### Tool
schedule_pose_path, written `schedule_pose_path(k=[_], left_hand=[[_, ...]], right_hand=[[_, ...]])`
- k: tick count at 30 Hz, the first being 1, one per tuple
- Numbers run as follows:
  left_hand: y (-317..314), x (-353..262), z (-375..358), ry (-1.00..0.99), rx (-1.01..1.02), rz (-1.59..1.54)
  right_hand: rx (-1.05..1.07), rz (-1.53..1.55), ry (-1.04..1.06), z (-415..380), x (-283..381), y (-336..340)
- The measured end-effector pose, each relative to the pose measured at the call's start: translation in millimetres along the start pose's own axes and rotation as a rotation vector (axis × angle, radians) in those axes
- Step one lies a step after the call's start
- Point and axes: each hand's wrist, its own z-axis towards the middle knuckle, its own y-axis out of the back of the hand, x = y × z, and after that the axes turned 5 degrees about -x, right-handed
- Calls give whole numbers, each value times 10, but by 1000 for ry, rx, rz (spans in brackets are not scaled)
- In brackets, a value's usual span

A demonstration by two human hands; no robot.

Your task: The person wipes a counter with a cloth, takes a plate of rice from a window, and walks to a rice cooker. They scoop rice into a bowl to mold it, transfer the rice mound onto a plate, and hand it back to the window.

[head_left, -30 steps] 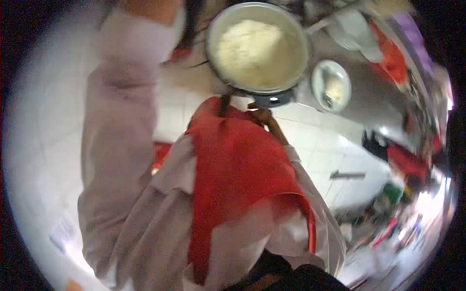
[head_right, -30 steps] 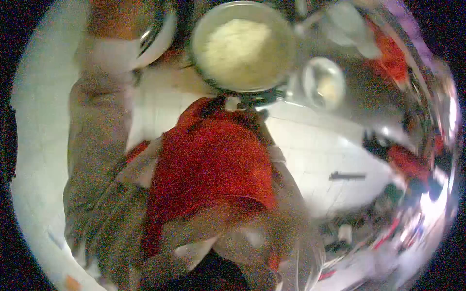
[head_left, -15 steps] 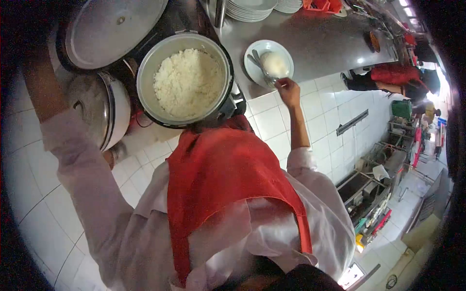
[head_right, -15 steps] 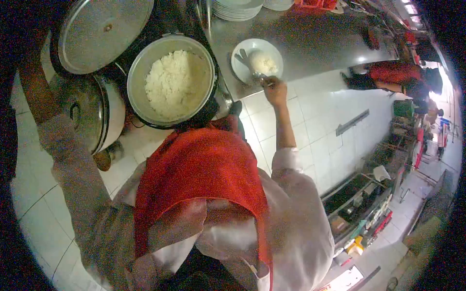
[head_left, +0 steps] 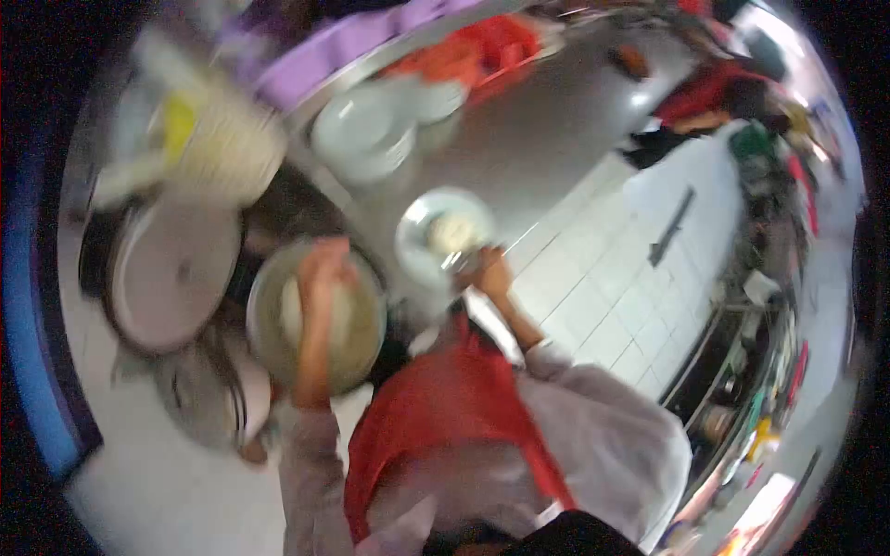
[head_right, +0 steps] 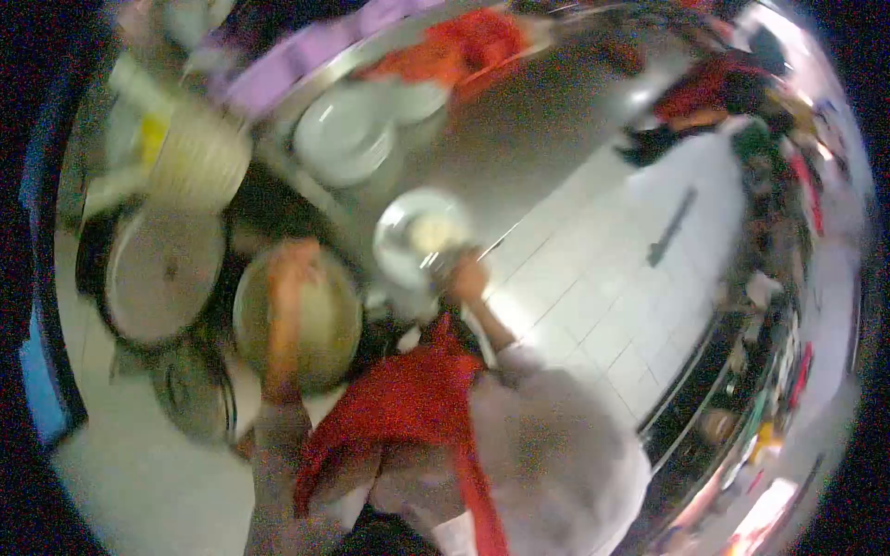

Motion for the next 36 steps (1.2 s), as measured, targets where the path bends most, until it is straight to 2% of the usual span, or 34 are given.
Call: schedule_pose_path(k=[1,2,3,4,5,6,7,9,12,13,15,16,17,18,19,20,21,22,23,24,25,26,27,28,29,31,32,33,34,36], left_hand=[[-292,366,86,68,0,73],[-401,681,226,-95,263,480],[-496,1294,390,-597,198,699],[-839,970,137,-516,244,906],[-934,1080,105,-472,333,861],[-1002,1173,174,-621,414,1037],[-1067,1285,227,-623,481,1071],[-1204,1142,171,-616,714,1142],[-1331,873,-47,-785,774,1279],[-1327,889,-27,-799,772,1280],[-1254,1003,8,-982,798,1194],[-1193,1160,75,-951,781,1215],[-1104,1462,220,-1082,712,1289],[-1195,1211,126,-821,793,1426],[-1125,1296,151,-889,705,1305],[-1149,1069,77,-728,698,1293],[-1058,1157,146,-641,647,1385],[-1034,914,44,-547,613,1345],[-859,1079,102,-537,517,1256],[-708,1006,30,-556,457,1219],[-620,794,-17,-610,391,1175],[-511,619,-123,-585,321,1075],[-402,509,-170,-563,252,978],[-276,458,-211,-546,236,979],[-132,420,-272,-516,139,872],[177,443,-332,-480,8,767],[368,528,-366,-467,-82,713],[458,378,-596,-461,-179,669],[500,273,-715,-425,-251,604],[776,320,-860,-412,-346,622]], right_hand=[[-245,57,-93,67,-530,-1097],[-134,176,-177,134,-603,-1372],[-111,206,-220,4,-92,-387],[-9,30,-257,-54,103,-33],[-70,-39,51,-12,-250,-714],[-13,47,-135,120,-226,-844],[-50,56,-159,223,-235,-703],[162,150,118,122,-156,-194],[67,278,92,33,-38,257],[55,279,93,103,-152,124],[247,681,212,200,-356,-210],[285,755,154,91,-220,179],[437,975,-252,-40,17,773],[500,1045,11,-18,-54,779],[471,1000,235,-64,-33,844],[578,1096,81,-2,-86,790],[684,1163,-93,74,-161,608],[241,979,64,7,-285,267],[110,637,-142,23,-188,385],[-46,425,-216,29,-306,151],[-49,519,-323,-19,-293,136],[74,679,-430,-49,-182,253],[89,963,-498,1,-240,9],[139,1088,-483,10,-222,-13],[189,1215,-465,13,-203,-23],[257,958,-491,129,-244,-66],[232,1036,-436,126,-258,-74],[209,1240,-370,24,-233,132],[168,1428,-291,108,-539,-241],[280,1415,-216,216,-562,-153]])
